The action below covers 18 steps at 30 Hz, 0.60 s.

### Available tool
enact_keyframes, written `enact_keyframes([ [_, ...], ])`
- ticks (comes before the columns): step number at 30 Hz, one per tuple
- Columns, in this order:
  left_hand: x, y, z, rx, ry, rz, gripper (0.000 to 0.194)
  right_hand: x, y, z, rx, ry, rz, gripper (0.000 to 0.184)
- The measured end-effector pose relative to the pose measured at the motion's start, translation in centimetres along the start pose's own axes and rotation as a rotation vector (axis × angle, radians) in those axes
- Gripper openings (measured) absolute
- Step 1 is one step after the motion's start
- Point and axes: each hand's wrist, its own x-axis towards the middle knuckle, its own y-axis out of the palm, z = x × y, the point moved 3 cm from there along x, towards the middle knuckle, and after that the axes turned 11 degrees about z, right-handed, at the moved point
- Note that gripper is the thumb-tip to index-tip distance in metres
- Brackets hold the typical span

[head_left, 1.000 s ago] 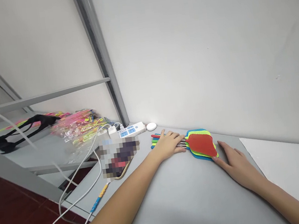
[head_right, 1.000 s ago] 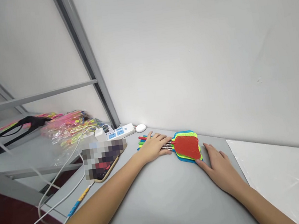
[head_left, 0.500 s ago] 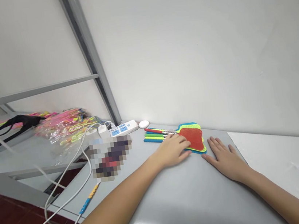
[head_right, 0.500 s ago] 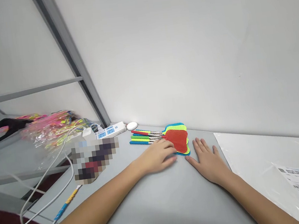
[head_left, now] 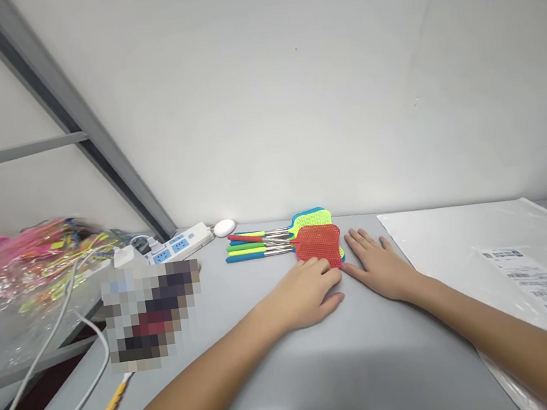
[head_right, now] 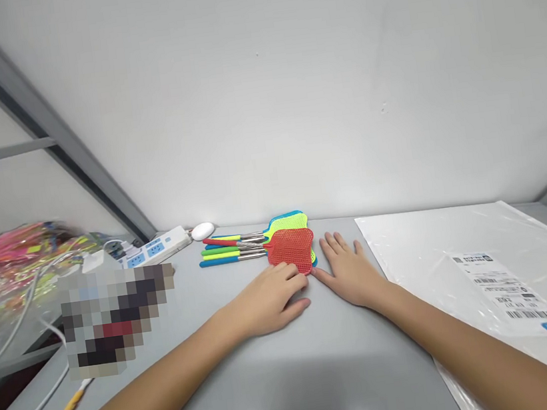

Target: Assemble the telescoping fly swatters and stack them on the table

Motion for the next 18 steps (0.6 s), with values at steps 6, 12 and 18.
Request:
enact_keyframes([
  [6,0.1,0.0,1.8,-0.069,-0.06,-0.015,0.02,-0.2,-0.1,0.0,0.015,-0.012,-0.002,0.085],
  [12,0.0,0.1,2.7,-0.072,-0.083,-0.043,0.018,-0.2,-0.2,-0.1,0.027,-0.011,0.009,0.085],
  [18,0.2,-0.2,3.2,0.052,-0.106,-0.146,0.024,-0.2,-0.1,0.0,0.018,-0.014,0.004,0.084],
])
